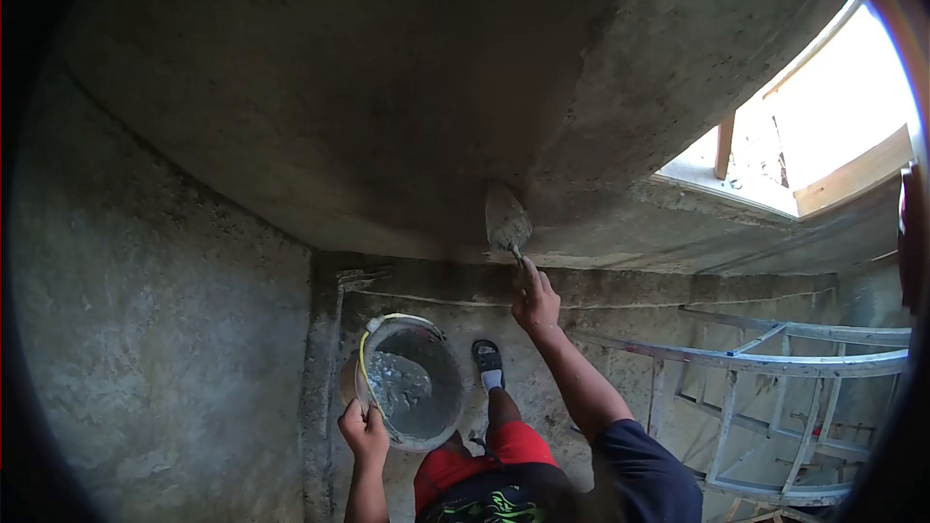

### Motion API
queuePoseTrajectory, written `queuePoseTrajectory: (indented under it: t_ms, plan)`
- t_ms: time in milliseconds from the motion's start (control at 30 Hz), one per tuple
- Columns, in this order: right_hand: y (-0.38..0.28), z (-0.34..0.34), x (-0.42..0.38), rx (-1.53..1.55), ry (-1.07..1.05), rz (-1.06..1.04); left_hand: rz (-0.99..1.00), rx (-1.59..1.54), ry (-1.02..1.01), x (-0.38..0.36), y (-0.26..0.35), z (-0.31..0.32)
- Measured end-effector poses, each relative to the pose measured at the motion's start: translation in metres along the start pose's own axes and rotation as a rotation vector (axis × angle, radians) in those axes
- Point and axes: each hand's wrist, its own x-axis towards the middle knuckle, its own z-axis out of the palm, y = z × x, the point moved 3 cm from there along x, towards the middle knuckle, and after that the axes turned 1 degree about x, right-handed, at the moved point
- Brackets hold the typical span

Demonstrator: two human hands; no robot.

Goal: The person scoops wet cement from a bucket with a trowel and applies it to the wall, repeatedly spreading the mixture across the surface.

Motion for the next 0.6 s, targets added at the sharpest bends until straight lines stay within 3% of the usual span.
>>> queuePoseTrajectory:
  t_ms: [200, 400, 467, 600]
  plan:
    - [-0.066, -0.108, 0.084, 0.047, 0.241, -0.328, -0.011, 0.046, 0.0, 0.008, 0.016, -0.01]
    - [-0.046, -0.101, 0.132, -0.319, -0.007, -0.315, 0.047, 0.025, 0.123, -0.008, 0.012, 0.006]
    - [-0.011, -0.082, 0.116, -0.547, -0.244, -0.335, 0.019, -0.003, 0.169, -0.024, 0.016, 0.018]
    - [0.037, -0.066, 0.097, -0.429, -0.355, -0.318, -0.091, 0.003, 0.255, -0.053, 0.034, 0.049]
